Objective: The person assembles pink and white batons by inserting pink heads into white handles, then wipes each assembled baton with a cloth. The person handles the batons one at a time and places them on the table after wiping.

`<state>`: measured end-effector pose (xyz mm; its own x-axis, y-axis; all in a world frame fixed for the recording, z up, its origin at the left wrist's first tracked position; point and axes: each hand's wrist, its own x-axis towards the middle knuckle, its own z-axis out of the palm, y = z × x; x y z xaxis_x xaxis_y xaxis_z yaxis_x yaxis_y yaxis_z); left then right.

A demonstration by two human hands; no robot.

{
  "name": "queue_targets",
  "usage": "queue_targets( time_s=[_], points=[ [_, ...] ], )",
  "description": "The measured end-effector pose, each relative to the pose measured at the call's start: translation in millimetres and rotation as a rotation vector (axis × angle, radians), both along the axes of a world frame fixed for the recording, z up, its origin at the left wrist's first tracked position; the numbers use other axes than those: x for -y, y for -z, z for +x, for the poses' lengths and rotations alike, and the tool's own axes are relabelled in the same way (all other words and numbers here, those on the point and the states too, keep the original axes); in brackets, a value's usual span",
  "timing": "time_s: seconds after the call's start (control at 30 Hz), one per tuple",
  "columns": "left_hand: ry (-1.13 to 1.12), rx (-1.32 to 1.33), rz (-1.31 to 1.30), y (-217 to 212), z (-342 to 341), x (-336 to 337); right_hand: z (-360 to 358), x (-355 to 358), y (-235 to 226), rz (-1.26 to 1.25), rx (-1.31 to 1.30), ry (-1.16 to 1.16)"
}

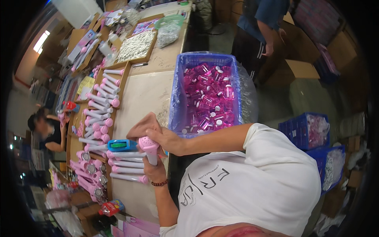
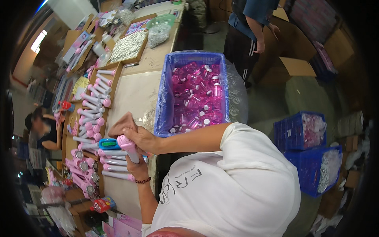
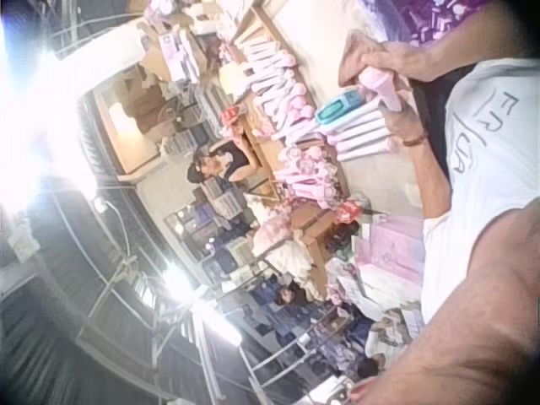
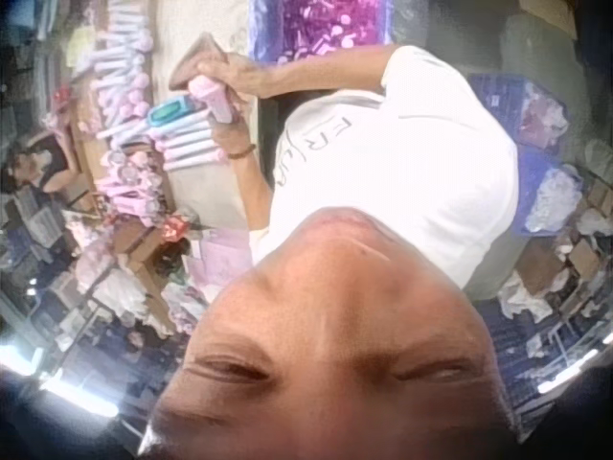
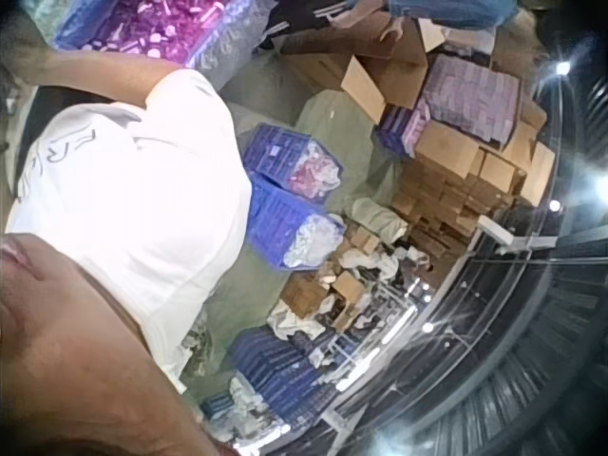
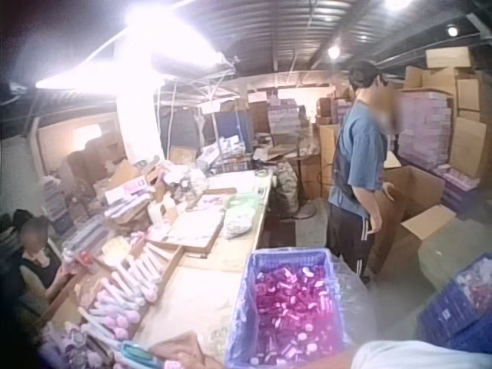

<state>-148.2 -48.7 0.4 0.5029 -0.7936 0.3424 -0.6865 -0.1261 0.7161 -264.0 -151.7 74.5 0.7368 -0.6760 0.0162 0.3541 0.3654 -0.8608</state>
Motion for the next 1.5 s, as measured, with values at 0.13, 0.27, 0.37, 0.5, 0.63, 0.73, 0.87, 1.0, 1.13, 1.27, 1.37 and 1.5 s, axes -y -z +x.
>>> queue_targets(
  time_s=[0.13, 0.27, 0.37, 0.5, 0.63, 0.73, 0.87, 1.0, 1.13, 1.27, 1.37, 1.5],
  points=[
    [0.402, -0.465, 0.182, -7, -14, 2, -20, 32, -22, 0.1, 0.073, 0.213],
    [0.642, -0.86, 0.632, -24, -16, -3, -55, 77, -41, 0.278, 0.391, 0.229],
    [0.655, -0.789, 0.584, -25, -28, 2, -63, 77, -48, 0.084, 0.252, 0.456],
    [0.515, -0.676, 0.448, -18, -58, 15, -56, 55, -49, -0.041, 0.141, 0.671],
    [0.454, -0.662, 0.348, -21, -77, 20, -47, 54, -51, -0.181, 0.076, 0.681],
    [0.371, -0.585, 0.31, -27, -71, 17, -38, 53, -53, -0.104, 0.14, 0.632],
    [0.243, -0.575, 0.284, -25, -58, 14, -27, 47, -46, -0.113, -0.127, 0.577],
    [0.164, -0.306, 0.117, -22, -66, 12, -12, 67, -29, -0.224, 0.417, 0.236],
    [0.121, -0.468, 0.164, -33, -75, 8, 12, 77, -1, -0.305, 0.323, 0.214],
    [0.105, -0.478, 0.277, -59, -49, 26, 14, 34, 14, -0.158, 0.82, -0.285],
    [0.311, -0.528, 0.055, -74, -29, 30, -15, 21, 0, -0.595, 0.052, -0.2],
    [0.548, -1.223, 0.452, -76, -31, 1, -29, 68, -32, 0.06, 0.113, -0.111]
  ],
)
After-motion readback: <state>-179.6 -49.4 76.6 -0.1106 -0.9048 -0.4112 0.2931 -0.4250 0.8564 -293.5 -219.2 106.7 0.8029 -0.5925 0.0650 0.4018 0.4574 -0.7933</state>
